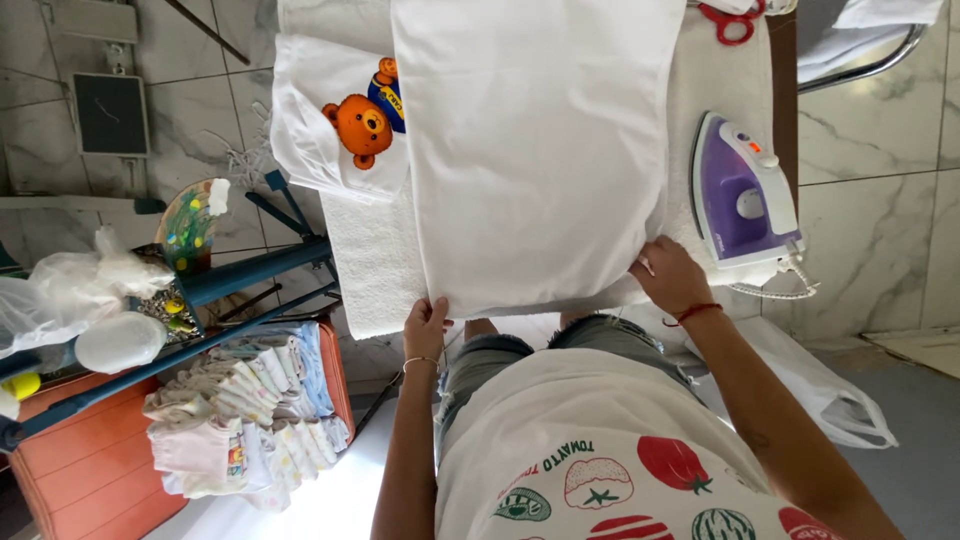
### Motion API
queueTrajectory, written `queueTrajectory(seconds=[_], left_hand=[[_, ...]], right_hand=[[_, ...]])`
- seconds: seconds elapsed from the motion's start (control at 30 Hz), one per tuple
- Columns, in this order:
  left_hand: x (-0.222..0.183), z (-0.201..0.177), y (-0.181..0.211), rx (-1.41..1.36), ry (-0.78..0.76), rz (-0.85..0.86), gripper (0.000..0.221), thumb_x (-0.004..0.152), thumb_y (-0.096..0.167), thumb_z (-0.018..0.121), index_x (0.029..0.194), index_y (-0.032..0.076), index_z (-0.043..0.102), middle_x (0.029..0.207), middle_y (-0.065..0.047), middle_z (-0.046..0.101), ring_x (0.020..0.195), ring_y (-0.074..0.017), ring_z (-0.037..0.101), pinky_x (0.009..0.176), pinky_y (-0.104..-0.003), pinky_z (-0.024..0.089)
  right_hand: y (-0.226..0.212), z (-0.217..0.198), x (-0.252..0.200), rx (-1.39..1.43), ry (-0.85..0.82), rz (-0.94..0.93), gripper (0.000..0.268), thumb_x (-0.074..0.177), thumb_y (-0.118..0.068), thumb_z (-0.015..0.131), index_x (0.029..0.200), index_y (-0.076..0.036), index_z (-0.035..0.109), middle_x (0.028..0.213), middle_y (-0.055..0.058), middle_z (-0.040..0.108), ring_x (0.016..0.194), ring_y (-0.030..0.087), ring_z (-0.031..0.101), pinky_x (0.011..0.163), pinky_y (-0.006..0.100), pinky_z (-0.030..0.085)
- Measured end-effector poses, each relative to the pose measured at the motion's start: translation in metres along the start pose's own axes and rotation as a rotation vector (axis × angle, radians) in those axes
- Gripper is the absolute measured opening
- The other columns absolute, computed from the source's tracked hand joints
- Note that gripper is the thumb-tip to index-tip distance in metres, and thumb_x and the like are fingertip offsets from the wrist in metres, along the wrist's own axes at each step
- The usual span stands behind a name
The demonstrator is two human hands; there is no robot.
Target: Ironing and folding white fabric items with bear prints
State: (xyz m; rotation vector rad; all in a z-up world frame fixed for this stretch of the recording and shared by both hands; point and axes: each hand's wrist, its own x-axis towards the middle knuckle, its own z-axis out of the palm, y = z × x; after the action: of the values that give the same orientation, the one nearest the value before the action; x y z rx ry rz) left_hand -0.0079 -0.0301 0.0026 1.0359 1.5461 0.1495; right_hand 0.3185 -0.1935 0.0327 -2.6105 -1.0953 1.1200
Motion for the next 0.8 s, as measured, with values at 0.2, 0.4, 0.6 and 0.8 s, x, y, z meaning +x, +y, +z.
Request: queueTrajectory(seconds=[0.2,0.4,0.6,0.8], left_hand=[[-0.001,0.002,0.0,0.011,-0.007,-0.009,0.034,0.08,0.036,0.06,0.083,0.002,0.055,0.071,-0.013,0.058,0.065,-0.0206,0.06,0.061,-0.027,0.048],[-0.012,0.002,0.021,0.008,-0.017,-0.016,0.027,0.08,0.031,0.06,0.08,0.004,0.057,0.069,-0.01,0.06,0.061,-0.0169,0.061,0.057,-0.023,0.049],[-0.012,0.003,0.018,-0.02,0.005,-0.017,0.025,0.08,0.029,0.06,0.078,0.005,0.056,0.068,-0.008,0.058,0.061,-0.0156,0.061,0.057,-0.022,0.049],[-0.003,0.003,0.004,-0.075,-0.01,-0.018,0.026,0.08,0.03,0.06,0.082,0.005,0.057,0.071,-0.007,0.058,0.061,-0.0148,0.059,0.056,-0.021,0.048]], right_hand=[[0.01,0.009,-0.001,-0.376,0.176,-0.118,0.023,0.075,-0.035,0.056,0.075,-0.012,0.058,0.084,0.004,0.047,0.086,0.023,0.053,0.073,0.033,0.048],[0.013,0.01,0.005,-0.296,-0.009,-0.289,0.027,0.084,-0.035,0.048,0.094,-0.01,0.05,0.102,0.007,0.051,0.108,0.027,0.049,0.087,0.034,0.044],[0.02,0.013,0.012,-0.457,-0.007,-0.426,0.023,0.074,-0.04,0.057,0.079,-0.018,0.054,0.099,0.001,0.044,0.102,0.027,0.048,0.086,0.031,0.044],[0.014,0.012,0.01,-0.311,-0.122,-0.324,0.032,0.077,-0.043,0.053,0.089,-0.014,0.046,0.095,0.004,0.046,0.092,0.029,0.053,0.077,0.035,0.048]])
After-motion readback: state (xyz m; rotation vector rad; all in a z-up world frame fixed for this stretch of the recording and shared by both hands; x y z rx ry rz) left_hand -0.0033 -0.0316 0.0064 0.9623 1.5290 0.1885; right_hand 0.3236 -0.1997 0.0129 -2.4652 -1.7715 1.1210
